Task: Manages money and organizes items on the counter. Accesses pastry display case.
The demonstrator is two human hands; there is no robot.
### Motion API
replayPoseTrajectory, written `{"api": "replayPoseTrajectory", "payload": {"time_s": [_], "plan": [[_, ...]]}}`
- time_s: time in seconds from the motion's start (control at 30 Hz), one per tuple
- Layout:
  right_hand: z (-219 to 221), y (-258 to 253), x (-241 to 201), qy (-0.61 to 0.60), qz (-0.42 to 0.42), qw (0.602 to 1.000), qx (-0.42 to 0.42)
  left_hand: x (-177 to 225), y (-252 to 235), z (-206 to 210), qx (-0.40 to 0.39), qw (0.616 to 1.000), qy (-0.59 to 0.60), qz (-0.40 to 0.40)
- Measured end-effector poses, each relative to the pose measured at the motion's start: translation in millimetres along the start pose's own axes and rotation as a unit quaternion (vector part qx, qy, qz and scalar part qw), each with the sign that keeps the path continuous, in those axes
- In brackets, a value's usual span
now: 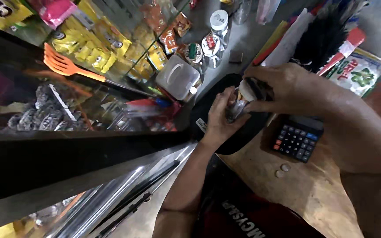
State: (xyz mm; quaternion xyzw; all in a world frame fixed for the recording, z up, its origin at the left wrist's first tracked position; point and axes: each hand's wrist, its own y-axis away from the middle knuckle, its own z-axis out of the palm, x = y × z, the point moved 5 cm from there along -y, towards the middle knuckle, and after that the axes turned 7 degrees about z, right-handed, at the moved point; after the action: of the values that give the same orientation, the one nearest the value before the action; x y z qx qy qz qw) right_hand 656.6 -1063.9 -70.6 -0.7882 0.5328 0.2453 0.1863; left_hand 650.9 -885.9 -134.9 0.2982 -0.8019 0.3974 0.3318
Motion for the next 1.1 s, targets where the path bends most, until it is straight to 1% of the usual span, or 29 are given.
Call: {"api": "replayPoseTrajectory", "payload": {"time_s": [0.07, 0.13, 0.23, 0.3, 0.33, 0.37, 0.43, 0.5, 0.53, 0.57, 0.67, 0.73, 0.77, 0.83, 0.93, 1.03, 1.1], "plan": [[-3, 2, 2, -0.025, -0.011, 0.999, -0.018, -2, 1, 1, -0.005, 1.0, 0.01, 0.001], [-4, 3, 2, -0.046, -0.043, 0.998, -0.01, -1, -1, 2, -0.005, 1.0, -0.015, 0.013], [7, -1, 2, 0.008, -0.016, 1.0, 0.025, -1, 0, 7, -0.006, 0.998, -0.062, 0.003], [7, -2, 3, -0.009, 0.003, 1.0, 0.009, -2, -3, 9, 0.002, 0.998, -0.059, 0.011], [4, -2, 4, -0.04, 0.0, 0.999, -0.002, -3, -5, 9, 0.014, 0.999, -0.048, 0.019], [2, -2, 5, -0.069, -0.01, 0.998, 0.003, -3, -8, 9, 0.037, 0.998, -0.03, 0.03], [0, -4, 6, -0.109, -0.039, 0.992, 0.052, -5, -17, 7, 0.079, 0.996, -0.004, 0.045], [-5, -9, 8, -0.105, -0.037, 0.99, 0.085, -6, -27, 5, 0.064, 0.998, -0.001, 0.014], [-11, -13, 10, -0.085, -0.023, 0.992, 0.093, -6, -30, 3, 0.04, 0.999, -0.005, -0.008], [-18, -18, 13, -0.063, -0.005, 0.993, 0.102, -11, -34, 0, 0.039, 0.999, -0.009, -0.02], [-35, -53, 39, -0.014, 0.084, 0.989, 0.122, -16, -30, -18, 0.069, 0.995, -0.033, -0.067], [-36, -90, 72, 0.002, 0.139, 0.98, 0.14, -16, -17, -29, 0.073, 0.989, -0.058, -0.115], [-33, -112, 90, 0.004, 0.164, 0.975, 0.147, -19, -10, -33, 0.084, 0.986, -0.073, -0.124], [-20, -154, 125, 0.015, 0.168, 0.972, 0.164, -25, 0, -40, 0.106, 0.98, -0.112, -0.125], [3, -202, 160, 0.03, 0.189, 0.968, 0.16, -33, 8, -51, 0.144, 0.969, -0.169, -0.111], [15, -224, 177, 0.032, 0.214, 0.965, 0.146, -38, 11, -61, 0.159, 0.962, -0.206, -0.084], [16, -231, 181, 0.036, 0.24, 0.959, 0.147, -42, 13, -65, 0.158, 0.959, -0.218, -0.092]]}}
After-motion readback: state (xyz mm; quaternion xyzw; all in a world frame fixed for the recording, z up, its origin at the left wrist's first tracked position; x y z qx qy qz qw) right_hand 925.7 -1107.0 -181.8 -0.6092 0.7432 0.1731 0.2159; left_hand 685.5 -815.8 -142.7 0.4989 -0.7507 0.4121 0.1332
